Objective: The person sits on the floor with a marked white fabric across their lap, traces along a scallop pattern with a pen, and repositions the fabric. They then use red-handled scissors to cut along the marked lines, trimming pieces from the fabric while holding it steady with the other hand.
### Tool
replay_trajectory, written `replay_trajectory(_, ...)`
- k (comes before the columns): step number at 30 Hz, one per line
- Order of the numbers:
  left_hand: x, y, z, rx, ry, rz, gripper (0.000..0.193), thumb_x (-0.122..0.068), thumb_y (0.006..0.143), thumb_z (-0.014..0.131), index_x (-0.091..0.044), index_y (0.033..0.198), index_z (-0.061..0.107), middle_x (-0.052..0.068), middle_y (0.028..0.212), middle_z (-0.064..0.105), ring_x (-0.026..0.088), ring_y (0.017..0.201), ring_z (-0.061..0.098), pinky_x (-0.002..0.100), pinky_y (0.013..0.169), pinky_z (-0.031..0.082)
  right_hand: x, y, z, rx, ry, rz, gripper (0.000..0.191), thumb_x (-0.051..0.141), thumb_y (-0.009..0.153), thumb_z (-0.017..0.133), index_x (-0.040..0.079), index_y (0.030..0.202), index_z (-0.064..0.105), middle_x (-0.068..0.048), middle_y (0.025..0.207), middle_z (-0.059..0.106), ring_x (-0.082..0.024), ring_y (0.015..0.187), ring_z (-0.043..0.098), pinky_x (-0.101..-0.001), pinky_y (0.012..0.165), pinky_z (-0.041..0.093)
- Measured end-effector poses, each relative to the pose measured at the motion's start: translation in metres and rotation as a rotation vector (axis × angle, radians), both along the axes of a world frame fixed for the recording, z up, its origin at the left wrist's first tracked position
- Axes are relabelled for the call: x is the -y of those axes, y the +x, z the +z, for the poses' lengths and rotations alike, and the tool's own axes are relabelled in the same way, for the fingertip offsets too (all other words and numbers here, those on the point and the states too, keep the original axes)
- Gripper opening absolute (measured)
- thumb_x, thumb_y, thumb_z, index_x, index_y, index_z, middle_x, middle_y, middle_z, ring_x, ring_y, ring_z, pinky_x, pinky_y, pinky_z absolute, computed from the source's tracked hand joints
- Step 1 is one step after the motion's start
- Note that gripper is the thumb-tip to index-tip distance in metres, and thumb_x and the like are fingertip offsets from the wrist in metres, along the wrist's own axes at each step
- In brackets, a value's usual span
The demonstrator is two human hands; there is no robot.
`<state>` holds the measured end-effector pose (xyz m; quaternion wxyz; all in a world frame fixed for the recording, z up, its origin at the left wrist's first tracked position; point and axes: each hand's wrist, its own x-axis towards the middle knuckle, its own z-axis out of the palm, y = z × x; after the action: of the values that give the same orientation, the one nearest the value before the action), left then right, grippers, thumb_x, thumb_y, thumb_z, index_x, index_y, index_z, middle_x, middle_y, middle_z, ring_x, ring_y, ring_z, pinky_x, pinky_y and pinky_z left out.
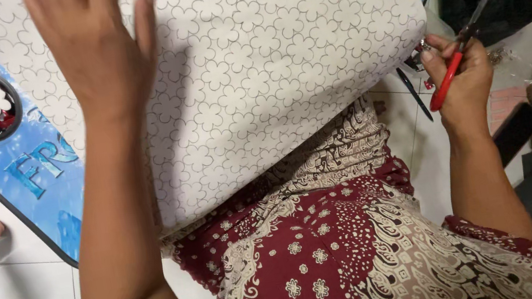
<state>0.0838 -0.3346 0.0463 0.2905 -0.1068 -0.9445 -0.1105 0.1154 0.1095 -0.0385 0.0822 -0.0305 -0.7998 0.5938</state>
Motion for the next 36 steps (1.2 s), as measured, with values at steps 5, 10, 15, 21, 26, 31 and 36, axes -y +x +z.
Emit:
replay_trajectory(5,-0.084,0.114,0.017,0.931,0.704,-0.146,0.029,-0.031,0.096,0.066,-0.014,0.119,0.072,0.005,0.128,0.072,0.02,0.084,0.074,0.034,0.083,0.063,0.001,-0.002,-0.005,0.146,-0.168,-0.042,0.024,0.007,0.102,0.075,0.008,0.105,0.051,-0.012,0.119,0.075,-0.012,0.076,0.062,-0.0268,0.068,0.052)
replay_trajectory(10,-0.117,0.182,-0.048,1.411,0.977,-0.225,0.032,-0.035,0.099,0.062,-0.014,0.119,0.075,0.006,0.116,0.074,0.02,0.108,0.07,0.034,0.094,0.054,-0.004,-0.005,-0.006,0.139,-0.136,-0.039,0.023,0.003,0.103,0.075,0.007,0.108,0.053,-0.007,0.099,0.065,-0.014,0.076,0.061,-0.029,0.069,0.051)
replay_trajectory(15,-0.133,0.213,-0.113,1.085,1.741,0.184,0.043,-0.035,0.095,0.065,0.001,0.118,0.066,0.008,0.121,0.074,0.016,0.108,0.071,0.03,0.096,0.054,-0.01,0.01,-0.006,0.203,-0.126,-0.026,0.025,0.001,0.098,0.074,0.008,0.106,0.052,-0.005,0.095,0.063,-0.013,0.076,0.062,-0.0282,0.069,0.051)
replay_trajectory(21,-0.093,0.247,-0.123,0.739,1.782,0.482,0.041,-0.035,0.099,0.063,0.004,0.106,0.074,0.012,0.102,0.076,0.015,0.088,0.069,0.031,0.082,0.058,-0.01,0.046,-0.026,0.357,-0.154,0.111,0.023,0.001,0.093,0.074,0.007,0.102,0.054,-0.002,0.09,0.059,-0.013,0.075,0.06,-0.0281,0.068,0.048)
replay_trajectory(26,-0.056,0.257,-0.095,0.574,1.709,0.648,0.037,-0.033,0.102,0.062,0.002,0.104,0.074,0.011,0.091,0.074,0.014,0.075,0.065,0.029,0.07,0.053,-0.003,0.083,-0.046,0.514,0.045,0.426,0.023,0.006,0.088,0.078,0.006,0.096,0.056,0.0,0.083,0.057,-0.008,0.074,0.054,-0.0257,0.066,0.044)
replay_trajectory(31,-0.04,0.268,-0.088,0.298,1.722,0.695,0.035,-0.032,0.106,0.06,0.002,0.104,0.069,0.007,0.098,0.073,0.01,0.084,0.062,0.027,0.075,0.051,0.004,0.098,-0.058,0.652,0.045,0.803,0.027,0.011,0.08,0.084,0.005,0.094,0.062,0.002,0.083,0.059,-0.007,0.076,0.054,-0.0262,0.067,0.046)
replay_trajectory(36,-0.046,0.277,-0.106,-0.015,1.837,0.662,0.043,-0.032,0.115,0.057,0.011,0.111,0.054,0.008,0.106,0.067,0.012,0.097,0.06,0.031,0.091,0.05,-0.024,0.068,-0.053,0.736,0.176,1.108,0.034,0.019,0.075,0.085,0.006,0.098,0.064,0.001,0.08,0.059,-0.011,0.074,0.054,-0.0295,0.067,0.048)
